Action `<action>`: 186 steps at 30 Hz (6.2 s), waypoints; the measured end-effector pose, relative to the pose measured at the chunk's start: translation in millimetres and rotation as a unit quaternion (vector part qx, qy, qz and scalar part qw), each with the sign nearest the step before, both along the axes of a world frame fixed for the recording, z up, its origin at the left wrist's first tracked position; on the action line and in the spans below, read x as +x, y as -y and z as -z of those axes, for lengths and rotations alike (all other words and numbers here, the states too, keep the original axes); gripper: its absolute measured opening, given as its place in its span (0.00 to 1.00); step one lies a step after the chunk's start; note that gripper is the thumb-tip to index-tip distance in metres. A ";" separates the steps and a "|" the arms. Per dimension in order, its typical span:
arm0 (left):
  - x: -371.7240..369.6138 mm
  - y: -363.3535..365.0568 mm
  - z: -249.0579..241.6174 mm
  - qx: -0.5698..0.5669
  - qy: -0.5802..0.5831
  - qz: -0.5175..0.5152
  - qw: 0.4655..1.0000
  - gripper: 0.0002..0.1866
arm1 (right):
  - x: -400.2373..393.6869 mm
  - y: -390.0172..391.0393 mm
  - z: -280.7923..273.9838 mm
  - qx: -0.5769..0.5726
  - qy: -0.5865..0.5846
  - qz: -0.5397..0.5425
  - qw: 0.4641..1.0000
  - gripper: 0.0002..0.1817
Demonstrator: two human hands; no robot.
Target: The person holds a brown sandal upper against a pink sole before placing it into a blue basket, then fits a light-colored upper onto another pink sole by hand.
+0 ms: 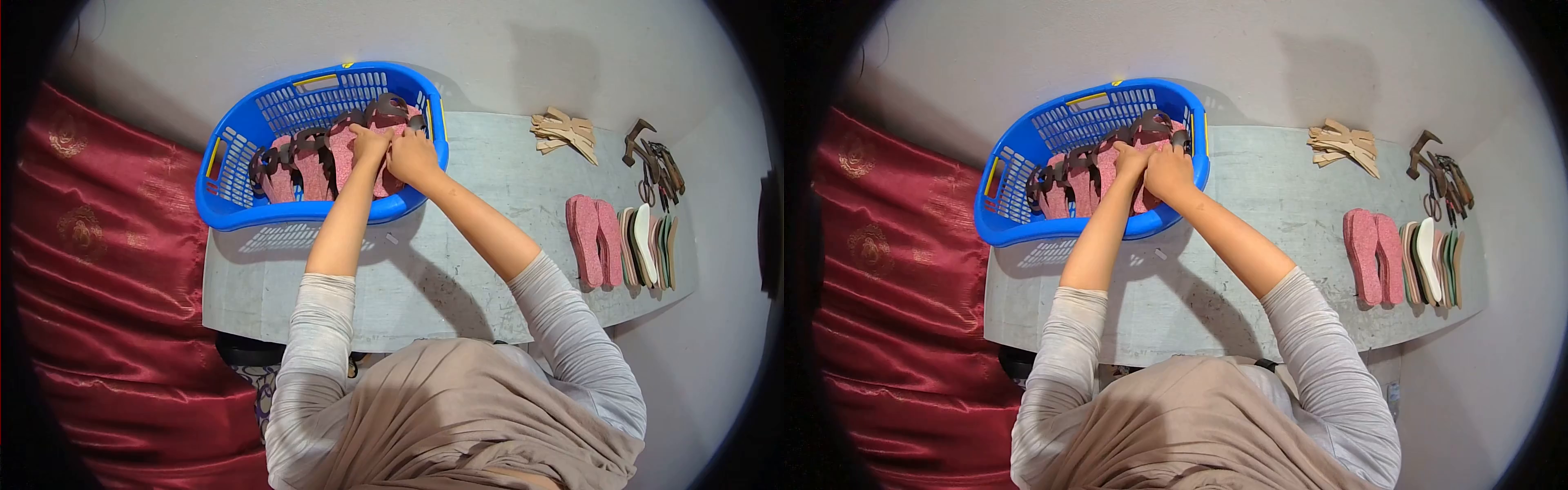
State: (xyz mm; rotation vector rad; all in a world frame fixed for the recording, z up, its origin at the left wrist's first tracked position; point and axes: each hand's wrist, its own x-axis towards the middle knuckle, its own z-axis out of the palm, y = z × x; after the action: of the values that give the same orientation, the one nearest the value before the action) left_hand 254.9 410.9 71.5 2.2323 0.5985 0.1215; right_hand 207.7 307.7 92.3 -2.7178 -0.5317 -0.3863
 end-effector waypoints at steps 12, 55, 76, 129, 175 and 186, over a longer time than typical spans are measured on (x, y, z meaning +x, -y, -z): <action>17.8 -10.1 26.3 -0.251 0.044 -0.077 0.964 0.59 | 55.2 4.3 2.3 0.227 0.009 -0.007 0.974 0.21; -34.3 7.8 -50.1 -0.469 0.331 0.058 0.816 0.12 | 46.6 15.9 -31.8 0.564 -0.054 -0.040 0.823 0.14; -162.3 63.4 -87.0 -0.441 0.312 0.148 0.828 0.23 | -76.3 69.4 -64.5 0.721 -0.143 -0.121 0.667 0.12; -198.6 62.1 -22.6 -0.479 0.215 0.072 0.848 0.11 | -150.2 104.7 -17.0 0.537 -0.122 -0.049 0.833 0.38; -211.9 46.6 -48.2 -0.397 0.066 0.161 0.901 0.17 | -153.9 100.6 -8.3 0.504 -0.167 0.043 0.847 0.28; -205.7 47.7 -39.3 -0.413 0.122 0.162 0.888 0.18 | -150.5 98.7 -5.1 0.496 -0.146 0.030 0.856 0.27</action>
State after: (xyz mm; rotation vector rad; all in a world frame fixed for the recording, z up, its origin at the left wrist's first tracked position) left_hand 49.2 363.3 110.8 1.4170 0.0826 -0.0282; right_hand 57.3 209.0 97.3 -1.7293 -0.0891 -0.1698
